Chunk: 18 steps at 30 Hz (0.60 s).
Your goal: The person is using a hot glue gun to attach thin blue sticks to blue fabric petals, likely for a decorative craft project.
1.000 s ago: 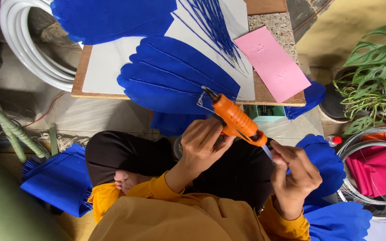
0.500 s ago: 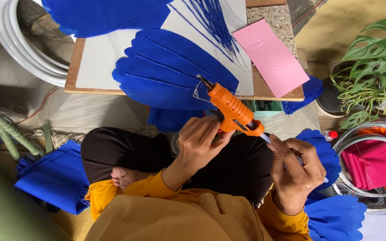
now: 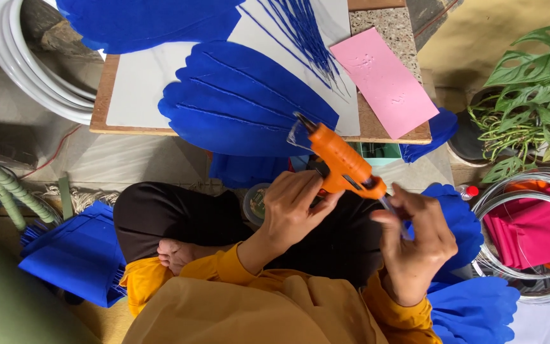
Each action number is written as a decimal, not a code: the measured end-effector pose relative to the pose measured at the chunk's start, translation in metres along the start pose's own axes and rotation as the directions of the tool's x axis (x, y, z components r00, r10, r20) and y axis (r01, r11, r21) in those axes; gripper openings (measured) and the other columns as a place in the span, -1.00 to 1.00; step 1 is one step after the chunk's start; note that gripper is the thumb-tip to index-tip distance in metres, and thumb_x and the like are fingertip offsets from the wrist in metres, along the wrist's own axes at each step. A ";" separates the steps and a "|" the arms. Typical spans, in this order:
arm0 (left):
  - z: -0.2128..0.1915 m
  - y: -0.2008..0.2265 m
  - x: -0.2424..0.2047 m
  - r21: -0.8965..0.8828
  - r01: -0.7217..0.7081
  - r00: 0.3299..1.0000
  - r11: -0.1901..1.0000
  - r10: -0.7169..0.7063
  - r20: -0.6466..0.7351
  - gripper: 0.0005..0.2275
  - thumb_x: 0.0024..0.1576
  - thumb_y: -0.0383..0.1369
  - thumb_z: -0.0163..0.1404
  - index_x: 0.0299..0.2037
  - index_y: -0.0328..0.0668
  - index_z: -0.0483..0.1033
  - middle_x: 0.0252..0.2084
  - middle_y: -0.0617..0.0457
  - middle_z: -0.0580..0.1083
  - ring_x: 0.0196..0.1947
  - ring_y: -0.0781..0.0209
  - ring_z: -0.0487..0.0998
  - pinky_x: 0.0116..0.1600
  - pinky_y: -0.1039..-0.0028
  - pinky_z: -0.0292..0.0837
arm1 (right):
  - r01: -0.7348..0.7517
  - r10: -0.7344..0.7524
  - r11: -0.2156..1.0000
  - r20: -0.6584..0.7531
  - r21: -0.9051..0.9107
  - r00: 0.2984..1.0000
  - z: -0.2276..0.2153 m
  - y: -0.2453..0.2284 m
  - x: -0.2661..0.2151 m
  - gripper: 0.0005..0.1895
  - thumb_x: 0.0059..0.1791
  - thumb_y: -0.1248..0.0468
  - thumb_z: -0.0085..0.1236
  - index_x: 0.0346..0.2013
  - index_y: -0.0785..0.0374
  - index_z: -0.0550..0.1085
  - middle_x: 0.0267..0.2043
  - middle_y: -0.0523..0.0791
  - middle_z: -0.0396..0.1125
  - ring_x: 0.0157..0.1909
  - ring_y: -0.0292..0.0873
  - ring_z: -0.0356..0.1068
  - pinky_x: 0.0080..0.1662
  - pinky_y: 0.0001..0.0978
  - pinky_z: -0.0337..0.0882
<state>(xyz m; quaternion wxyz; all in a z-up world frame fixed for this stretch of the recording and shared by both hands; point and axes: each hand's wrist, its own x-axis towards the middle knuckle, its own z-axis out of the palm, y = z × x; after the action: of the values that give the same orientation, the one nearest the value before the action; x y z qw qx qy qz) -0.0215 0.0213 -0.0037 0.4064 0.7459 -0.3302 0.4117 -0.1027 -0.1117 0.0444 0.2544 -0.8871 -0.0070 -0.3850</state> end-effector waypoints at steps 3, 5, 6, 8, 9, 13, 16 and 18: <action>-0.003 -0.001 0.005 -0.002 0.043 0.998 0.999 -0.043 -0.035 -0.85 -0.04 -0.40 0.10 -0.49 -0.28 0.38 -0.57 0.10 0.40 -0.58 0.31 0.42 -0.44 0.54 0.34 | -0.044 0.046 0.998 0.033 -0.044 0.998 -0.001 0.002 -0.003 -0.60 -0.21 0.28 0.28 -0.24 0.40 0.30 -0.24 0.00 0.28 -0.38 -0.15 0.38 -0.29 -0.43 0.33; -0.002 -0.003 0.004 0.002 0.035 0.999 0.999 -0.035 -0.037 -0.85 -0.07 -0.44 0.11 -0.49 -0.28 0.37 -0.57 0.09 0.39 -0.58 0.31 0.41 -0.46 0.55 0.32 | 0.006 -0.006 0.998 -0.011 -0.059 1.000 0.003 0.004 -0.003 -0.76 -0.16 0.42 0.25 -0.28 0.41 0.38 -0.30 0.01 0.26 -0.34 -0.11 0.34 -0.25 -0.39 0.32; -0.002 -0.004 0.003 0.008 0.027 0.999 1.000 -0.027 -0.037 -0.85 -0.10 -0.48 0.12 -0.50 -0.29 0.35 -0.57 0.08 0.38 -0.58 0.30 0.40 -0.47 0.56 0.30 | 0.054 -0.058 0.996 -0.052 -0.075 0.997 0.005 0.006 -0.003 -0.88 -0.11 0.56 0.22 -0.33 0.43 0.46 -0.36 0.02 0.24 -0.30 -0.07 0.30 -0.22 -0.35 0.32; -0.001 -0.004 0.001 0.012 0.025 0.999 1.000 -0.025 -0.031 -0.84 -0.09 -0.47 0.13 -0.48 -0.29 0.36 -0.55 0.07 0.38 -0.56 0.30 0.41 -0.45 0.54 0.32 | 0.060 -0.064 0.996 -0.065 -0.061 0.996 0.006 0.008 -0.004 -0.87 -0.10 0.59 0.21 -0.32 0.43 0.46 -0.37 0.01 0.23 -0.32 -0.08 0.29 -0.23 -0.35 0.32; 0.000 -0.004 0.000 0.015 0.021 0.999 1.000 -0.020 -0.024 -0.83 -0.09 -0.46 0.14 -0.46 -0.30 0.37 -0.54 0.06 0.39 -0.54 0.29 0.41 -0.43 0.53 0.33 | 0.064 -0.068 0.997 -0.080 -0.047 0.994 0.007 0.009 -0.004 -0.86 -0.10 0.61 0.20 -0.32 0.43 0.46 -0.38 0.00 0.21 -0.34 -0.09 0.28 -0.24 -0.36 0.31; 0.000 -0.002 0.007 -0.009 0.053 0.998 0.999 -0.054 -0.024 -0.84 -0.07 -0.43 0.14 -0.47 -0.30 0.39 -0.53 0.06 0.42 -0.53 0.28 0.44 -0.43 0.52 0.33 | 0.064 -0.067 0.997 -0.098 -0.036 0.993 0.005 0.005 -0.004 -0.87 -0.09 0.61 0.20 -0.30 0.45 0.46 -0.37 0.02 0.22 -0.32 -0.08 0.28 -0.21 -0.33 0.31; 0.004 -0.001 0.014 -0.083 0.126 0.989 0.989 -0.132 -0.070 -0.83 -0.05 -0.36 0.12 -0.42 -0.29 0.42 -0.54 0.08 0.40 -0.55 0.21 0.41 -0.39 0.46 0.37 | 0.294 -0.367 0.895 -0.180 -0.335 0.913 -0.010 0.026 -0.024 -0.54 -0.10 0.09 0.17 -0.13 0.44 0.42 -0.04 0.14 0.15 0.04 0.21 0.15 0.04 0.07 0.27; 0.004 0.002 0.021 -0.116 0.227 0.971 0.967 -0.234 -0.048 -0.82 0.00 -0.29 0.05 -0.37 -0.25 0.40 -0.54 0.09 0.37 -0.53 0.15 0.36 -0.39 0.44 0.29 | 0.501 -0.506 0.862 -0.127 -0.074 0.853 -0.025 0.063 -0.058 -0.70 -0.19 0.20 -0.05 -0.67 0.40 0.38 -0.67 -0.03 0.23 -0.55 0.02 0.27 -0.40 -0.17 0.32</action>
<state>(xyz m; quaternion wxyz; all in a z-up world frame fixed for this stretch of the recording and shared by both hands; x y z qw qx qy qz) -0.0117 0.0133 0.0141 0.5017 0.7429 -0.2509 0.3654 -0.1475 -0.1670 -0.0090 0.1275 -0.8293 -0.2133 -0.5005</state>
